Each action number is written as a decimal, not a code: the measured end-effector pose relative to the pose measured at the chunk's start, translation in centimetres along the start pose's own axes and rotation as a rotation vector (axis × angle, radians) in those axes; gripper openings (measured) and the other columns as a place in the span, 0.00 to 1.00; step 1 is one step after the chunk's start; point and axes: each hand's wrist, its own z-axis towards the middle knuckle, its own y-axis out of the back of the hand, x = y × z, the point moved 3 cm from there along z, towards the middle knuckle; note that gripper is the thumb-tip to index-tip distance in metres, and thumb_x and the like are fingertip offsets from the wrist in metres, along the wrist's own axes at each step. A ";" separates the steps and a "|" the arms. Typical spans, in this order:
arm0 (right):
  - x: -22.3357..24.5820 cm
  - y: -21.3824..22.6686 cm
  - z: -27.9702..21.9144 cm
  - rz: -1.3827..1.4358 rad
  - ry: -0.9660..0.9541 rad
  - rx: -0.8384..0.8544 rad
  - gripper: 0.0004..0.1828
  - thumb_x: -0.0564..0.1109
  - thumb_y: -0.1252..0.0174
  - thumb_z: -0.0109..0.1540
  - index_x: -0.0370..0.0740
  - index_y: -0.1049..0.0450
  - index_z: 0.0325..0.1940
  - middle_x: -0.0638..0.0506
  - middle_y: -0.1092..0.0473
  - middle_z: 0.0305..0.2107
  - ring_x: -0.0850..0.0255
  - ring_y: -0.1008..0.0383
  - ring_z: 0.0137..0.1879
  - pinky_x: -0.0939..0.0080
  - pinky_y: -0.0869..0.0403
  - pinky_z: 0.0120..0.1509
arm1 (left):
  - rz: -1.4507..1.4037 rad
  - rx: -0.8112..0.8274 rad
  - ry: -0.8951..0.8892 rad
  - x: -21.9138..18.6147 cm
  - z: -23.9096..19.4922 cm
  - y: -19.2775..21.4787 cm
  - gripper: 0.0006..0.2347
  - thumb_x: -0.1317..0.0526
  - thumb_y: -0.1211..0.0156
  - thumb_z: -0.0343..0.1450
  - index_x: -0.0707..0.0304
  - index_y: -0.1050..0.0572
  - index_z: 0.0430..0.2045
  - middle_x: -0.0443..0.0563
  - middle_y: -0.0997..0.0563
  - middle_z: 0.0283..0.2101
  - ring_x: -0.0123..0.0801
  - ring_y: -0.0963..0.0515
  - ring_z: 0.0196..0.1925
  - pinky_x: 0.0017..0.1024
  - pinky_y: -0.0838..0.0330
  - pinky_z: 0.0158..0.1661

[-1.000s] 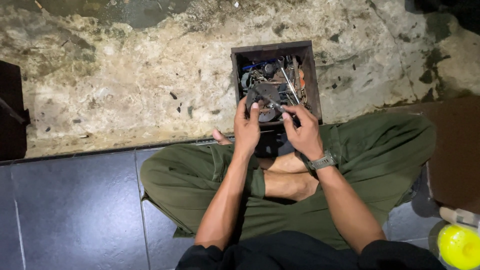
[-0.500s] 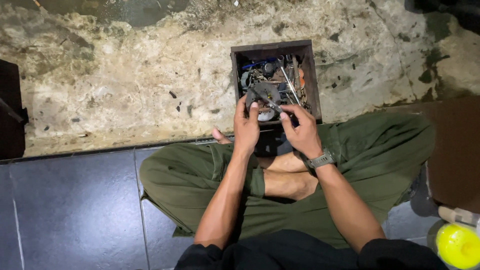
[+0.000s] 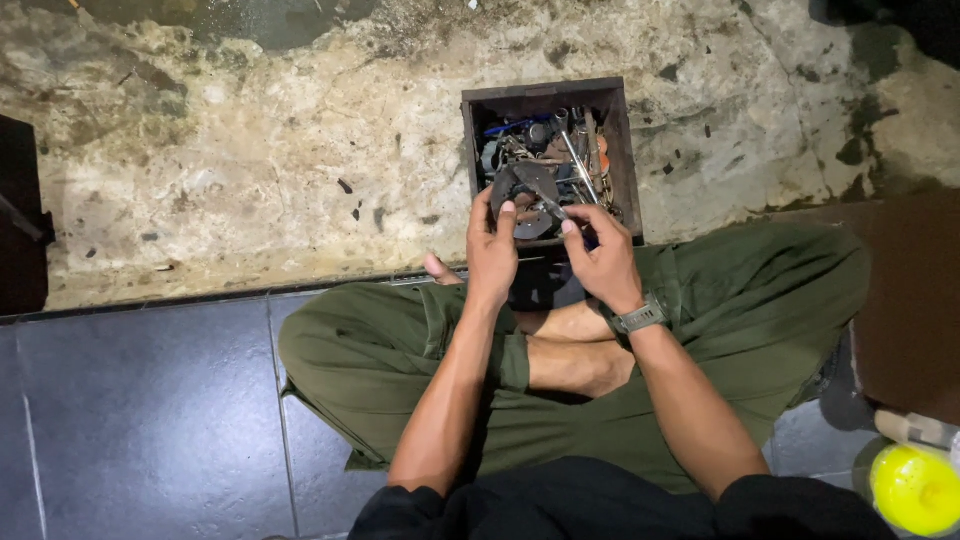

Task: A person sits on the floor and performs a detailed inspection and manual manipulation of a motorcycle carburetor's components.

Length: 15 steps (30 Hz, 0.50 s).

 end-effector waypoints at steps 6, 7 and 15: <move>-0.4 0.3 -0.2 0.045 -0.072 0.015 0.09 0.38 0.42 0.68 0.33 0.22 0.50 0.35 0.24 0.37 0.39 0.21 0.46 0.47 0.23 0.46 | -0.040 -0.025 -0.025 -0.4 -0.2 -0.2 0.14 0.66 0.58 0.81 0.66 0.34 0.61 0.71 0.24 0.54 0.56 0.21 0.57 0.55 0.25 0.53; -0.4 0.1 -0.2 0.045 -0.071 0.015 0.09 0.38 0.42 0.68 0.33 0.22 0.50 0.35 0.24 0.37 0.39 0.21 0.46 0.47 0.23 0.46 | -0.039 -0.025 -0.026 -0.6 -0.2 -0.3 0.14 0.66 0.58 0.81 0.66 0.34 0.61 0.71 0.24 0.54 0.56 0.21 0.57 0.55 0.25 0.53; -5.4 -1.4 -1.7 0.477 -0.471 0.055 0.06 0.41 0.44 0.70 0.34 0.27 0.43 0.54 0.35 0.22 0.68 0.29 0.22 0.69 0.30 0.26 | 0.064 0.070 0.037 0.4 -0.1 -0.1 0.13 0.66 0.54 0.80 0.59 0.29 0.58 0.64 0.21 0.51 0.51 0.20 0.55 0.52 0.25 0.54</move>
